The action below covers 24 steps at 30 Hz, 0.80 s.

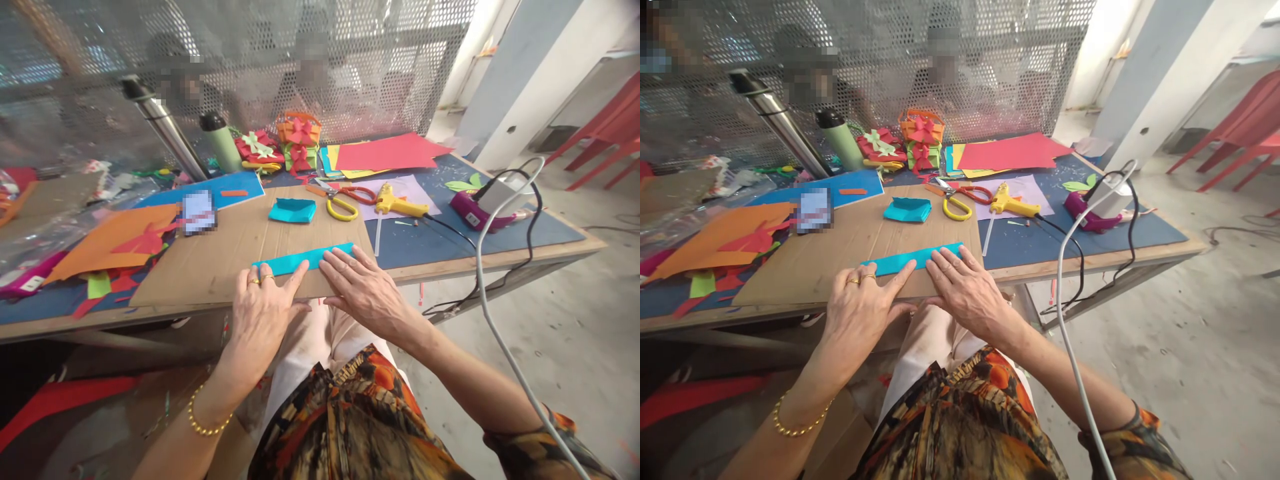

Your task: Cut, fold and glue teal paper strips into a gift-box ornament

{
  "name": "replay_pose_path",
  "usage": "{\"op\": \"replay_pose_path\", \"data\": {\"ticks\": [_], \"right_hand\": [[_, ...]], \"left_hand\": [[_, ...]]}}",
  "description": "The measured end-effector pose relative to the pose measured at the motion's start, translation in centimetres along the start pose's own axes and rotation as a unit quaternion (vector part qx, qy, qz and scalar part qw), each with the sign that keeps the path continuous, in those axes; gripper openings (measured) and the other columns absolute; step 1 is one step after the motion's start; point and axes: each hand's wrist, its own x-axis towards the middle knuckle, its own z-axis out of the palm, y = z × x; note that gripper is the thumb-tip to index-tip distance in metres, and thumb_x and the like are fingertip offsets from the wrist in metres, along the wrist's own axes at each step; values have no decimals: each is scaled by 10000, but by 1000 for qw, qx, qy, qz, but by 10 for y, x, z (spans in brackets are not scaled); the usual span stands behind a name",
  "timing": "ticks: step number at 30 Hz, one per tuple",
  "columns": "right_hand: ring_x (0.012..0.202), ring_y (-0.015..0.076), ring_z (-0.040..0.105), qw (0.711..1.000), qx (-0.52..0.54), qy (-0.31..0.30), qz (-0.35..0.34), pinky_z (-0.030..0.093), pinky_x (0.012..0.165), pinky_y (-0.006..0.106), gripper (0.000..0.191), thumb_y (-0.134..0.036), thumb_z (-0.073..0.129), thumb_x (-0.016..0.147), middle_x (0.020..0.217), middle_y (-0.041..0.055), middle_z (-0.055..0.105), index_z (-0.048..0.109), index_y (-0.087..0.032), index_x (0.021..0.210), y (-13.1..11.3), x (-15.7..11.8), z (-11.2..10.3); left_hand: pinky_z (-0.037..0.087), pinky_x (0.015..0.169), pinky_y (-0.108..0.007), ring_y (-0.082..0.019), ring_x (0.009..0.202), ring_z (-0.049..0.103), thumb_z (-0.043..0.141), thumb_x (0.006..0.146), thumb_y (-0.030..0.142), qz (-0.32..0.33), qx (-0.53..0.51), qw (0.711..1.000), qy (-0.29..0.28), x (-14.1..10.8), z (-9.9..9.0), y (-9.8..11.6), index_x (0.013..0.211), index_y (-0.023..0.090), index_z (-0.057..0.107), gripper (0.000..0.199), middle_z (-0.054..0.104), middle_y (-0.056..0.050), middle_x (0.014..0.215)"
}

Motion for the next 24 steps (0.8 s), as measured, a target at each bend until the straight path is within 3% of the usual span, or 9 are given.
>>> {"op": "replay_pose_path", "data": {"ticks": [4,9,12,15,19,24], "right_hand": [[1521,353,497,1000,12,-6,-9,395,1272,612,644,-460,608,1027,1563,232,579,540,-88,1549,3,0,0],[1508,364,511,1000,-4,6,-21,408,1265,609,652,-457,586,1036,1560,245,578,533,-49,1541,5,-2,3],[1500,367,520,1000,-13,5,-23,421,1258,598,673,-471,576,1035,1553,247,586,527,-23,1535,4,-2,2],[1509,355,511,1000,-8,-8,-14,419,1258,599,684,-481,605,1019,1557,230,589,515,-66,1556,4,-1,1],[1504,362,514,1000,-15,-23,-10,420,1260,580,687,-471,659,991,1545,224,605,535,-67,1533,1,1,-1],[1496,367,508,999,40,1,-9,449,1230,599,679,-488,622,1013,1560,235,582,510,-100,1558,4,1,-10]], "left_hand": [[531,976,-548,-370,1002,697,762,922,492,-6,-25,999,23,-2,6,0,1579,330,548,709,691,-210,1092],[511,1043,-611,-410,1155,680,796,901,460,-40,-47,996,67,-7,15,3,1532,370,599,667,678,-214,1227],[440,1132,-675,-477,1381,566,789,916,418,-43,-89,989,107,-10,19,6,1509,292,635,626,612,-258,1435],[313,1253,-687,-462,1555,398,744,958,369,-6,-123,986,116,-12,22,8,1536,181,594,626,478,-244,1640],[353,1261,-638,-446,1503,487,695,991,391,7,-131,987,88,-13,29,13,1568,59,521,689,501,-255,1625],[374,1247,-632,-460,1520,461,688,994,432,-7,-127,989,80,-13,39,17,1569,60,518,705,474,-256,1642]]}}
